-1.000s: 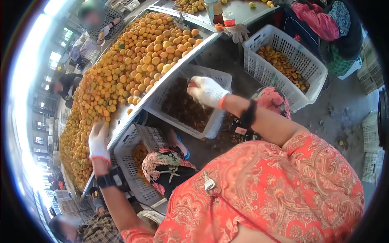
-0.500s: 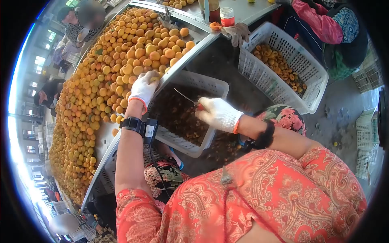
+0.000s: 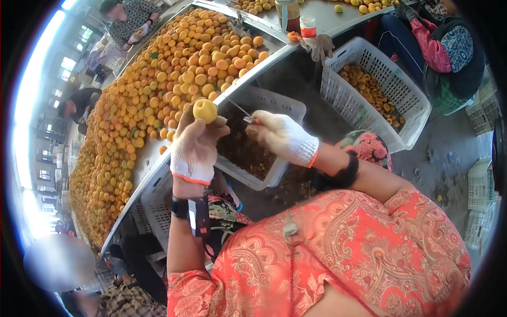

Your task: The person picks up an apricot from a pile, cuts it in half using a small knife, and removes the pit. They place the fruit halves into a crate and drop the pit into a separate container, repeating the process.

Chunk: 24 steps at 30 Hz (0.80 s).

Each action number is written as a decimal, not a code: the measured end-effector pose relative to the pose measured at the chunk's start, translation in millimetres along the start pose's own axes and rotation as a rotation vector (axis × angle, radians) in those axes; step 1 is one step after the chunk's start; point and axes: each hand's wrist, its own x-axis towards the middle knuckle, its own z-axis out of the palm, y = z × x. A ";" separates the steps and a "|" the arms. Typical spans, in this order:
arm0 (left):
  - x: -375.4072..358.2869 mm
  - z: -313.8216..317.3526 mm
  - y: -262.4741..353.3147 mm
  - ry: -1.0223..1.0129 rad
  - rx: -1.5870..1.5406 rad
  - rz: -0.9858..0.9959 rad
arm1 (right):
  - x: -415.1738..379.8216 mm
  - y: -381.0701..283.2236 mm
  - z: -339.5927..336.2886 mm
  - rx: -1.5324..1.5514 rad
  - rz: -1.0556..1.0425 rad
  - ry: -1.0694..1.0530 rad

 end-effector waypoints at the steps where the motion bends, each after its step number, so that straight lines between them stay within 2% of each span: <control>1: -15.1 7.7 0.8 0.011 0.000 0.001 | -4.4 -6.3 6.9 -0.032 -0.040 -0.019; 2: -28.6 17.6 2.0 0.014 -0.007 0.030 | -8.9 -7.9 15.5 -0.100 -0.163 -0.004; 5: -54.5 25.7 4.5 -0.001 -0.061 0.080 | -26.9 -43.8 25.0 -0.076 -0.075 -0.143; 8: -74.7 40.7 8.8 0.067 -0.098 0.179 | -36.7 -55.0 35.6 -0.043 -0.131 -0.153; 13: -92.8 44.4 15.7 0.007 -0.114 0.228 | -44.7 -70.1 45.3 -0.084 -0.201 -0.158; 15: -97.3 44.2 20.1 0.040 -0.068 0.272 | -47.8 -78.9 47.2 -0.137 -0.106 -0.171; 19: -101.7 46.3 24.8 0.023 0.073 0.365 | -51.8 -81.9 50.8 -0.139 -0.131 -0.162; 21: -103.9 50.6 28.6 0.097 0.183 0.471 | -53.6 -82.1 50.5 -0.083 -0.098 -0.185; 24: -108.9 55.7 34.6 0.066 0.113 0.490 | -56.5 -80.3 51.4 -0.015 -0.227 -0.144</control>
